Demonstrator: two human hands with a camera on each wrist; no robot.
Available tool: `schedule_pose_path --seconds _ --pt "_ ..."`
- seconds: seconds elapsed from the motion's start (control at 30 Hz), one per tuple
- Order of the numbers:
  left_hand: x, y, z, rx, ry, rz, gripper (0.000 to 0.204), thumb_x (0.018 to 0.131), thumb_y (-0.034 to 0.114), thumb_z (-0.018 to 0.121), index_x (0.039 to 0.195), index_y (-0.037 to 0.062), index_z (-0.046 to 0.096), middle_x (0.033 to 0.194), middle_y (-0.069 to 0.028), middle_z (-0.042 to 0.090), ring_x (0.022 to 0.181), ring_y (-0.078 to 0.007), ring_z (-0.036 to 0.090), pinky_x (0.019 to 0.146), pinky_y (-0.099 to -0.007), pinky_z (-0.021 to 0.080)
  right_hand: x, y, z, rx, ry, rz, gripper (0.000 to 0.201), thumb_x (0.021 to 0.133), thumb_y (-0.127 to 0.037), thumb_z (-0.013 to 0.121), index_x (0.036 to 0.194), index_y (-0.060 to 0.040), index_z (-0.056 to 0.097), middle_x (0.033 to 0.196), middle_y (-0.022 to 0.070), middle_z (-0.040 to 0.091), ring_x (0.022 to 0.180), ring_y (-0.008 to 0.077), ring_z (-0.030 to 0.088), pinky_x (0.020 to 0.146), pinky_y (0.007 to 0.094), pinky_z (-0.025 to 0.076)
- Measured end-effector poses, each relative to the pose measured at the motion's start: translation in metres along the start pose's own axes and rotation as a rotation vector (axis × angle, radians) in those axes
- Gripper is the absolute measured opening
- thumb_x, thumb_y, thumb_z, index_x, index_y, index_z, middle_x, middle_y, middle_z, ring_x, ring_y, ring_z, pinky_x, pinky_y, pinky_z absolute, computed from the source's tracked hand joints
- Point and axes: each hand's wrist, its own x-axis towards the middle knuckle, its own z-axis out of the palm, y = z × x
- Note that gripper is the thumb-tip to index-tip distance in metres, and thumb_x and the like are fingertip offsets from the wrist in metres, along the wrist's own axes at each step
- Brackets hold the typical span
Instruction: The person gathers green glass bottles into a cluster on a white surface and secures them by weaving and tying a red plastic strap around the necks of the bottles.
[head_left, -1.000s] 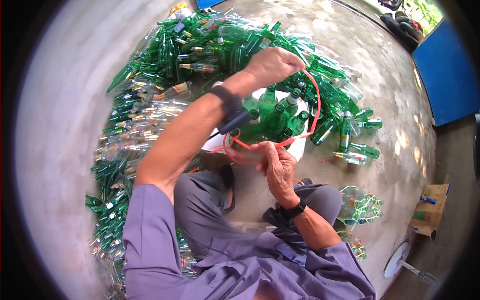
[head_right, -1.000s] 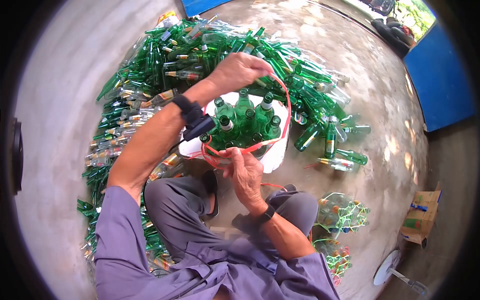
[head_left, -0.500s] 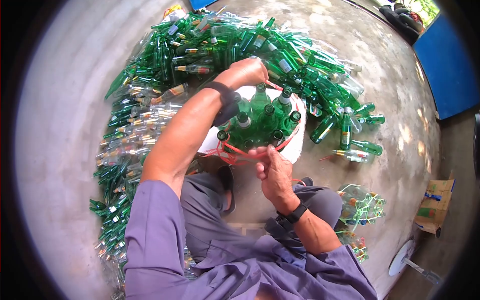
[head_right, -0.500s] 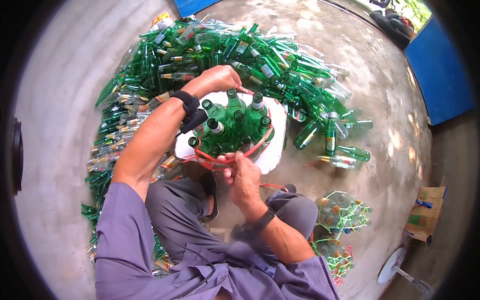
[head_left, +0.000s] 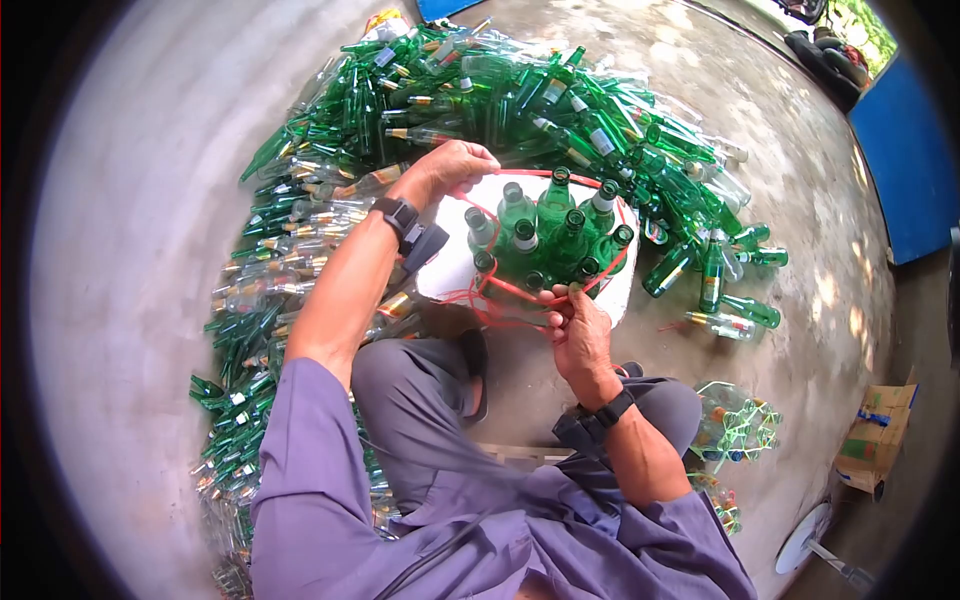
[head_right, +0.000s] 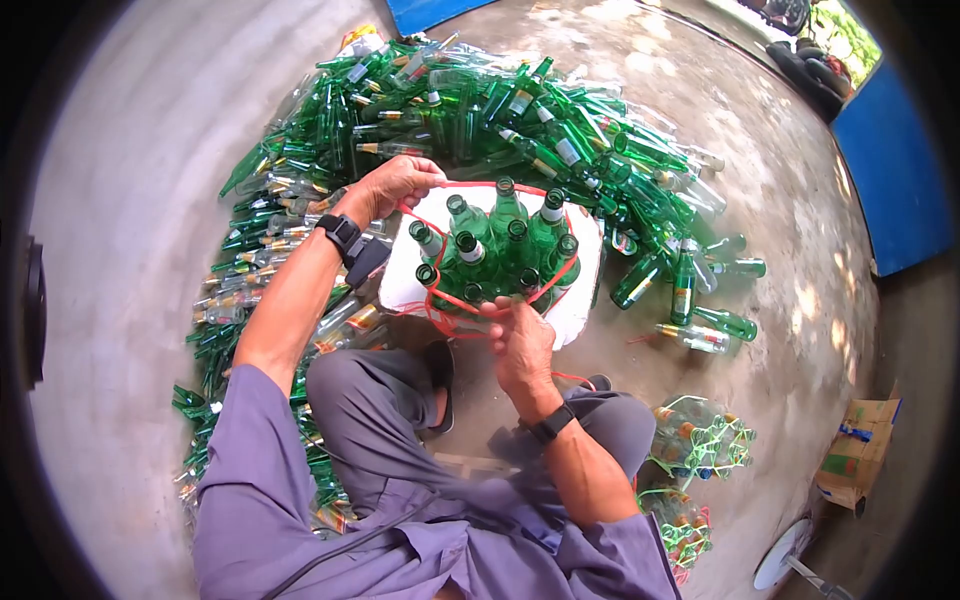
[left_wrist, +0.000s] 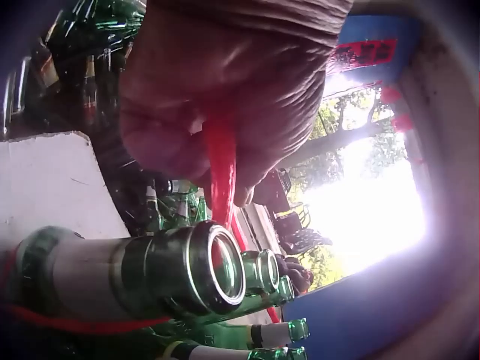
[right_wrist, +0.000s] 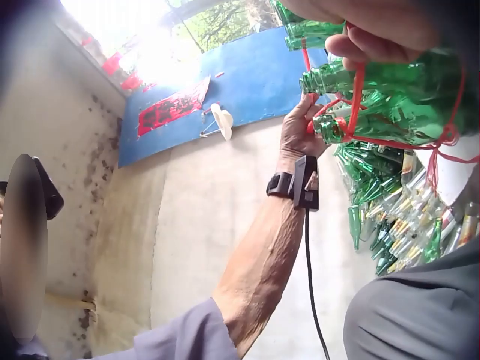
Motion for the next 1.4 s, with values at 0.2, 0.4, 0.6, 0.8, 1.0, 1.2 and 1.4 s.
schedule_pose_path --seconds 0.2,0.4,0.6,0.8,1.0,1.2,1.4 --pt "-0.038 0.009 -0.005 -0.335 0.047 0.102 0.012 0.091 0.014 0.071 0.094 0.007 0.061 0.07 0.0056 0.053 0.052 -0.0039 0.049 0.047 -0.0194 0.039 0.006 0.004 -0.006 -0.011 -0.021 0.001 0.026 0.102 -0.03 0.055 0.104 -0.0047 0.062 0.093 0.0086 0.071 0.06 0.0085 0.052 0.049 0.0211 0.038" --pt "-0.063 0.015 0.001 -0.135 0.106 0.201 0.007 0.09 0.011 0.066 0.096 0.0078 0.065 0.067 0.0079 0.053 0.048 -0.002 0.04 0.043 -0.02 0.029 0.009 0.006 -0.009 -0.028 -0.009 0.011 0.026 0.102 -0.03 0.054 0.103 -0.0056 0.063 0.091 0.0074 0.071 0.06 0.0085 0.052 0.049 0.0213 0.038" --pt "-0.03 -0.051 -0.008 0.101 0.302 0.273 0.012 0.085 0.011 0.068 0.094 0.0036 0.073 0.074 0.0044 0.065 0.062 -0.0047 0.055 0.059 -0.0229 0.046 0.007 -0.001 -0.005 -0.088 0.012 -0.064 0.02 0.1 -0.024 0.058 0.101 -0.0048 0.063 0.09 0.0087 0.073 0.057 0.0083 0.053 0.047 0.0205 0.037" --pt "-0.01 -0.077 0.017 0.298 0.398 0.299 0.016 0.082 0.016 0.073 0.084 0.0 0.074 0.071 0.0006 0.066 0.069 -0.0092 0.059 0.066 -0.0281 0.048 0.008 -0.002 -0.007 -0.12 0.044 -0.113 0.017 0.097 -0.02 0.059 0.098 -0.0039 0.064 0.089 0.0101 0.074 0.053 0.008 0.054 0.044 0.0201 0.037" --pt "-0.006 -0.085 0.031 -0.094 0.272 0.037 0.013 0.079 0.015 0.075 0.073 0.0046 0.07 0.065 0.0016 0.059 0.057 -0.0086 0.052 0.056 -0.0277 0.042 0.009 -0.003 -0.009 -0.156 0.084 -0.144 0.018 0.094 -0.019 0.061 0.096 -0.0024 0.067 0.086 0.0097 0.073 0.051 0.0085 0.055 0.042 0.0205 0.038" --pt "0.033 -0.087 0.017 0.239 0.367 0.324 0.009 0.079 0.011 0.075 0.077 0.0035 0.071 0.066 0.0029 0.061 0.059 -0.0066 0.051 0.055 -0.0248 0.04 0.011 -0.002 -0.013 -0.219 0.099 -0.22 0.018 0.091 -0.016 0.061 0.091 -0.0002 0.07 0.082 0.0091 0.071 0.049 0.009 0.055 0.041 0.0214 0.04" --pt "0.036 -0.048 0.006 0.358 0.578 0.284 0.015 0.079 0.019 0.069 0.081 0.0057 0.075 0.073 -0.0099 0.072 0.067 -0.0191 0.068 0.066 -0.0337 0.053 0.007 -0.002 -0.012 -0.178 0.101 -0.164 0.018 0.092 -0.015 0.059 0.09 0.0003 0.07 0.079 0.0095 0.071 0.048 0.0086 0.054 0.042 0.0214 0.04"
